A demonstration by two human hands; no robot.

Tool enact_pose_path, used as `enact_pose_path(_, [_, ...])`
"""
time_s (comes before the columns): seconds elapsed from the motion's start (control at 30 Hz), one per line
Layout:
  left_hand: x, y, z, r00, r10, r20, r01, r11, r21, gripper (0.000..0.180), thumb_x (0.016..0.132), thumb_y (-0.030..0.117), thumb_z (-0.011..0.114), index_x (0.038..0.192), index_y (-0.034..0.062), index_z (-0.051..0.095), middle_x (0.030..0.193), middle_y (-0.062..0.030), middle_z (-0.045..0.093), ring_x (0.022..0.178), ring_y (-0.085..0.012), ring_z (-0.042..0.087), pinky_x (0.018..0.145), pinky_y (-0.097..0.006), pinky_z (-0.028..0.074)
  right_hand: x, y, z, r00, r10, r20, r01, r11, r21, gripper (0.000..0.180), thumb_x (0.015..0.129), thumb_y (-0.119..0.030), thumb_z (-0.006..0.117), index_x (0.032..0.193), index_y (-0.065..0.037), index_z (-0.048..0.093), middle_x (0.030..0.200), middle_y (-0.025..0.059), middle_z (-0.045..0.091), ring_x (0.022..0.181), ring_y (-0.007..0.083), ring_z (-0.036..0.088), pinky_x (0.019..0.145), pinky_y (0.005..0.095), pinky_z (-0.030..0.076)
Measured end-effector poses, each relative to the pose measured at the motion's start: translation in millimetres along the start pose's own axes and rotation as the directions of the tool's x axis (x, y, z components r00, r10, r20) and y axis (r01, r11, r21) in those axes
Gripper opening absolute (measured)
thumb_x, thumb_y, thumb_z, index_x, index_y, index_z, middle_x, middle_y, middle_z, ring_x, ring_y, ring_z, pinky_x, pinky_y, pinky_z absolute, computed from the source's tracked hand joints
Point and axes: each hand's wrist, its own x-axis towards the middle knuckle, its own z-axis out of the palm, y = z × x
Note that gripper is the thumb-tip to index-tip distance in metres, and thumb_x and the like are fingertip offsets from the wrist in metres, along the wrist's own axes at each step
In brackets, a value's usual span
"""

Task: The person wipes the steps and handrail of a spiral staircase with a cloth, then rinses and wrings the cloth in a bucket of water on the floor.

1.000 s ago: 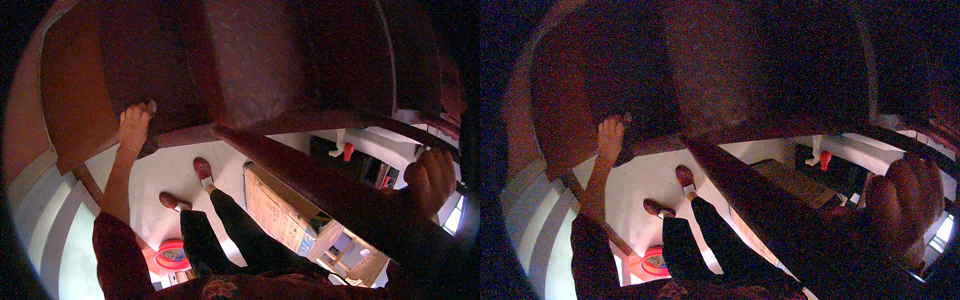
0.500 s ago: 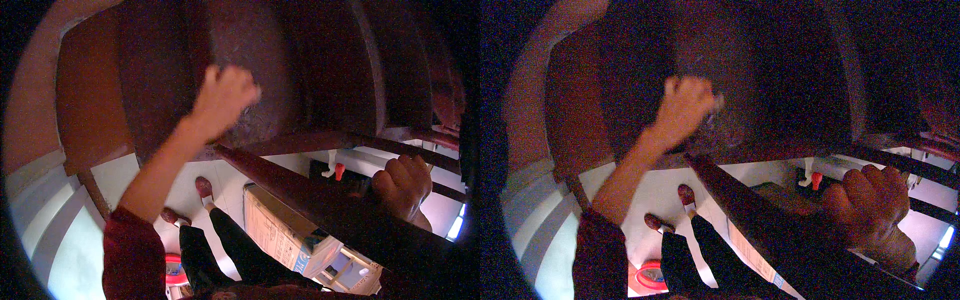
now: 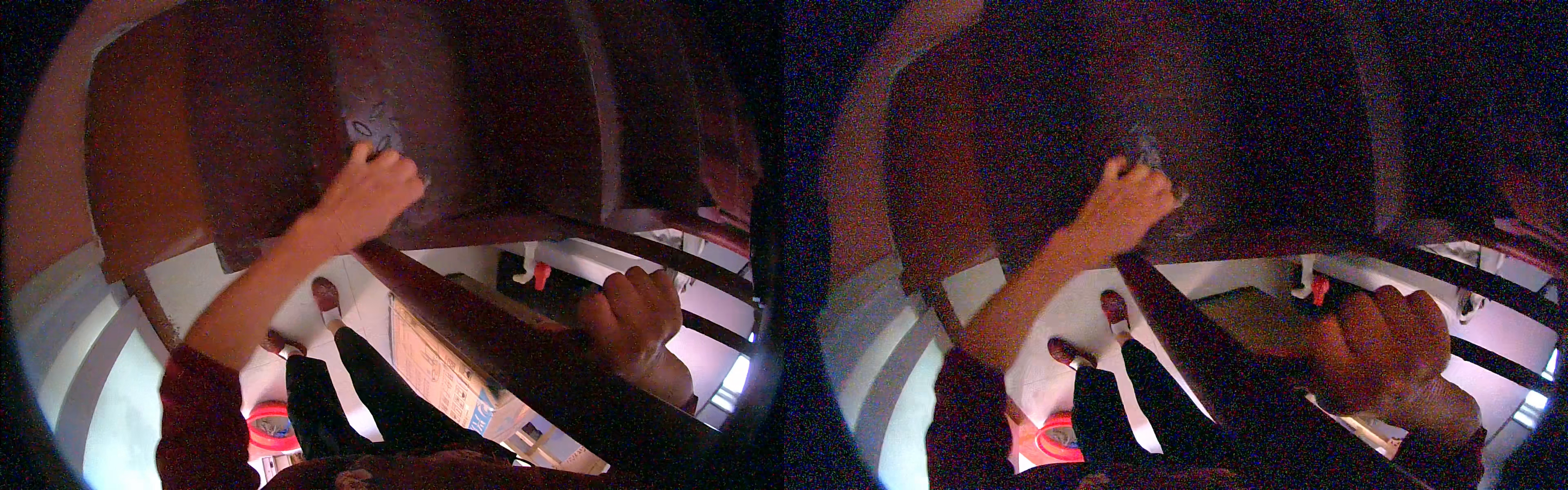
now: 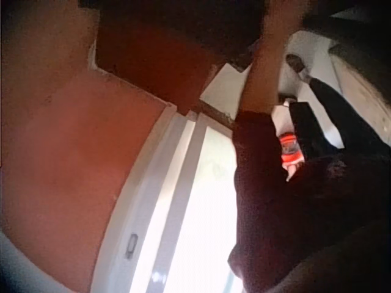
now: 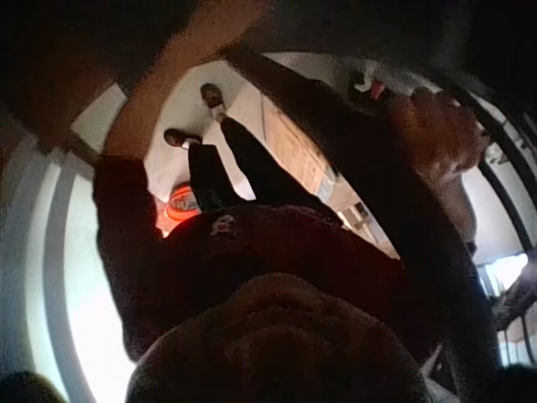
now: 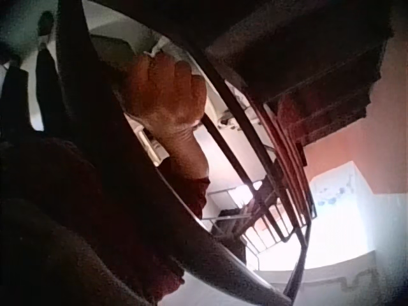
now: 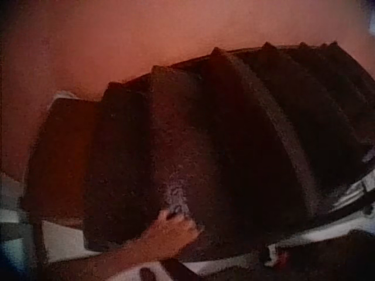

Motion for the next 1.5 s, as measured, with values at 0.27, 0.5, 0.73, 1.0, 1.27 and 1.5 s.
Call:
enact_pose_path(0.27, [86,-107,9,0.915,-0.261,-0.307,0.332,0.92,0.209,0.016,0.078,0.015,0.047,0.091,0.0107,0.055,0.092,-0.0075,0.052,0.09,-0.0254,0.048,0.075,-0.043,0.035,13,-4,-5,0.999,-0.035,0.037,0.035,0.999,-0.009,0.023,0.054,-0.026,0.055,0.052,-0.011,0.038,0.051,0.0027,0.031,0.043,0.0165,0.038,0.039,0.0302,0.023])
enact_pose_path(0.5, [55,20,20,0.981,0.06,0.182,-0.037,0.991,-0.131,0.02,0.073,0.011,0.049,0.09,0.0084,0.059,0.09,-0.0116,0.052,0.09,-0.0273,0.048,0.082,-0.046,0.035,1,-1,3,0.997,-0.074,0.026,0.075,0.997,-0.036,0.033,0.07,-0.031,0.058,0.053,-0.014,0.036,0.05,0.0001,0.03,0.042,0.0136,0.037,0.038,0.0287,0.022])
enact_pose_path(0.73, [90,-36,5,0.995,0.101,-0.009,-0.101,0.995,0.024,0.016,0.072,0.012,0.052,0.087,0.0131,0.059,0.088,-0.0046,0.054,0.093,-0.0222,0.048,0.077,-0.042,0.035,-1,11,-16,0.997,0.013,0.071,-0.013,1.0,-0.013,0.018,0.041,-0.019,0.049,0.052,-0.009,0.04,0.051,0.0043,0.033,0.044,0.0174,0.039,0.039,0.0304,0.025])
enact_pose_path(1.0, [89,-57,15,0.991,-0.086,-0.103,0.101,0.984,0.146,0.018,0.075,0.012,0.049,0.091,0.0094,0.056,0.086,-0.0075,0.055,0.088,-0.0254,0.05,0.073,-0.043,0.036,5,5,-6,0.993,-0.118,-0.011,0.117,0.991,-0.068,0.035,0.073,-0.027,0.057,0.052,-0.014,0.033,0.049,-0.0004,0.027,0.04,0.0121,0.033,0.037,0.0278,0.018])
enact_pose_path(1.27, [41,-39,-9,0.959,0.243,0.144,-0.245,0.97,-0.001,0.021,0.073,0.011,0.052,0.092,0.0158,0.058,0.085,-0.0046,0.053,0.088,-0.022,0.049,0.077,-0.042,0.036,-1,2,-3,0.999,-0.038,0.026,0.039,0.999,-0.033,0.022,0.053,-0.025,0.051,0.051,-0.011,0.035,0.049,0.002,0.029,0.041,0.0155,0.036,0.038,0.0297,0.021])
enact_pose_path(1.5, [125,-120,14,0.891,-0.353,-0.286,0.427,0.865,0.262,0.017,0.075,0.012,0.05,0.086,0.0118,0.063,0.088,-0.0067,0.058,0.088,-0.0248,0.052,0.072,-0.045,0.038,7,-3,-2,0.998,-0.037,-0.053,0.035,0.999,-0.026,0.019,0.039,-0.02,0.046,0.049,-0.011,0.034,0.049,0.0024,0.029,0.042,0.0161,0.036,0.039,0.0304,0.022])
